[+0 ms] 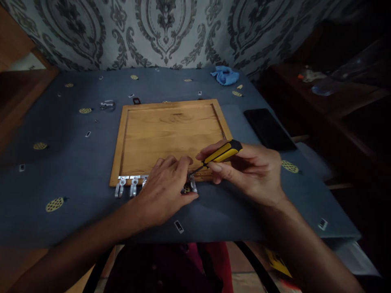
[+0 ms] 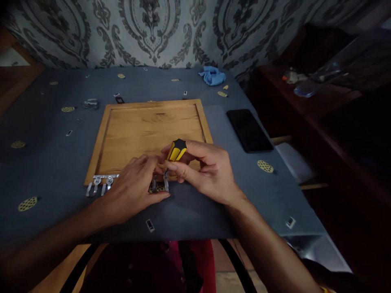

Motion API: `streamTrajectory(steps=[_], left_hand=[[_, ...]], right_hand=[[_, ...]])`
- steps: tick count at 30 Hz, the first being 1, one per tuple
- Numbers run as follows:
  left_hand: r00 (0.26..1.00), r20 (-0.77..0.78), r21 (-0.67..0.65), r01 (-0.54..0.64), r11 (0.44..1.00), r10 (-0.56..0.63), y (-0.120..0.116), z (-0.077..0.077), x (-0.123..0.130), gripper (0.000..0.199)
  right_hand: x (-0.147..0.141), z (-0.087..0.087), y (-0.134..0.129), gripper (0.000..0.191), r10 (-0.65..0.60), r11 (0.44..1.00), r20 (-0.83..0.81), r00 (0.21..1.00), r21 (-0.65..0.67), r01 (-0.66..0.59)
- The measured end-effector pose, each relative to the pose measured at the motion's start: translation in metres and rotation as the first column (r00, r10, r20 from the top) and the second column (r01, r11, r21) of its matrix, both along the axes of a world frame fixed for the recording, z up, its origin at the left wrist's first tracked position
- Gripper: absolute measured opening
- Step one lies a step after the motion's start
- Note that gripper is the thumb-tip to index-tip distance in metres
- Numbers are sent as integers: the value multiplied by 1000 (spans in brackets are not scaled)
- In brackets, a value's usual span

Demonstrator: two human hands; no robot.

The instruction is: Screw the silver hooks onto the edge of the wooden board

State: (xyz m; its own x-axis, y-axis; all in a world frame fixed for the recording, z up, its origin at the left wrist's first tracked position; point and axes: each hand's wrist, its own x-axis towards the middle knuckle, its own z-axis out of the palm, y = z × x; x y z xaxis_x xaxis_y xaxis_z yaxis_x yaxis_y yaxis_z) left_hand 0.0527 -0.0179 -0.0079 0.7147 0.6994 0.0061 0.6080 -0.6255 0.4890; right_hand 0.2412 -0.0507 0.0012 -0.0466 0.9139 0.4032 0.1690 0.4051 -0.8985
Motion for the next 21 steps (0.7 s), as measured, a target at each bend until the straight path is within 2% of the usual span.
streamTrajectory(steps=[4,9,14,17,21], left_hand=[[1000,20,-1,-1,1000,1,-1,-1,-1,44],[1000,26,2,-4,1000,4,-1,-1,-1,48],[1000,13,-8,-1,1000,1,0,2,-1,49],[1000,-8,-18,-11,1000,11,0,2,0,46],[1000,3,-24,-7,1000,7,0,1,0,44]], right_hand=[[-1,1,0,11,-30,1000,48,998,5,30],[-4,-1,-2,18,-136,984,162,977,137,114],[-6,-5,1,30,-221,959,138,966,210,189],[-6,-3,3,30,-208,970,150,967,159,184],[-3,1,4,20,-135,984,148,980,135,115]])
